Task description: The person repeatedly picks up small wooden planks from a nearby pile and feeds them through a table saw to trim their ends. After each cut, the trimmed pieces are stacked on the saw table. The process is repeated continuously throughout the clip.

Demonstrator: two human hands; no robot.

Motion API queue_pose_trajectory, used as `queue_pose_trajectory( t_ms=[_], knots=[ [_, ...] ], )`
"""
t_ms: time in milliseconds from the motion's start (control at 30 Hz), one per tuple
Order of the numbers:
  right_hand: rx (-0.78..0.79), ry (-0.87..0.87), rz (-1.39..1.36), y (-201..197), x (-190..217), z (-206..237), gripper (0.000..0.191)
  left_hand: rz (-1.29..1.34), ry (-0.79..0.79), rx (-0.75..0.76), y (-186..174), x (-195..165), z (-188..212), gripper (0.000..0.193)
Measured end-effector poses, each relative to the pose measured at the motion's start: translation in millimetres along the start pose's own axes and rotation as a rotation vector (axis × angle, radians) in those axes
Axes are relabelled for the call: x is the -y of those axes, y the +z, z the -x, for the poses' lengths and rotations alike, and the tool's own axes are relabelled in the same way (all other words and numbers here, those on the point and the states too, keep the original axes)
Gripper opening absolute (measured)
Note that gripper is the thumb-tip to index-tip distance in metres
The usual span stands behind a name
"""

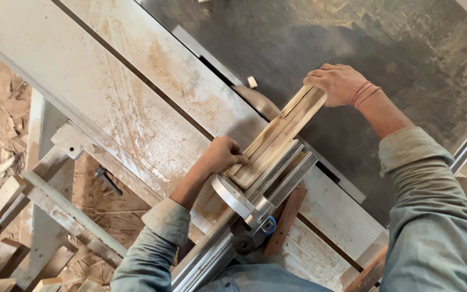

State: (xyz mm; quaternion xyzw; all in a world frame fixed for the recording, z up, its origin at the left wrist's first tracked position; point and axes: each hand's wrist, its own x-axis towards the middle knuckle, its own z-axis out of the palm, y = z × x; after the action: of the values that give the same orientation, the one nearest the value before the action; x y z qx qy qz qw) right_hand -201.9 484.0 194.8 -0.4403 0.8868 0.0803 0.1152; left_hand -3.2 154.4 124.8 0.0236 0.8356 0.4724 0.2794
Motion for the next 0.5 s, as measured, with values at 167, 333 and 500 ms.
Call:
queue_pose_trajectory(
  t_ms=[167, 333, 500],
  knots=[
    [-0.011, -0.001, -0.025, -4, 0, 1, 0.063, -0.02, 0.014, 0.003, -1, 2, 1, 0.031],
    [0.019, 0.029, -0.047, -1, -3, 11, 0.065, -0.019, 0.033, 0.001, 3, 4, 3, 0.031],
    [0.054, 0.26, -0.123, 12, -18, 50, 0.072, -0.039, 0.019, 0.018, 9, 0, 5, 0.031]
  ],
)
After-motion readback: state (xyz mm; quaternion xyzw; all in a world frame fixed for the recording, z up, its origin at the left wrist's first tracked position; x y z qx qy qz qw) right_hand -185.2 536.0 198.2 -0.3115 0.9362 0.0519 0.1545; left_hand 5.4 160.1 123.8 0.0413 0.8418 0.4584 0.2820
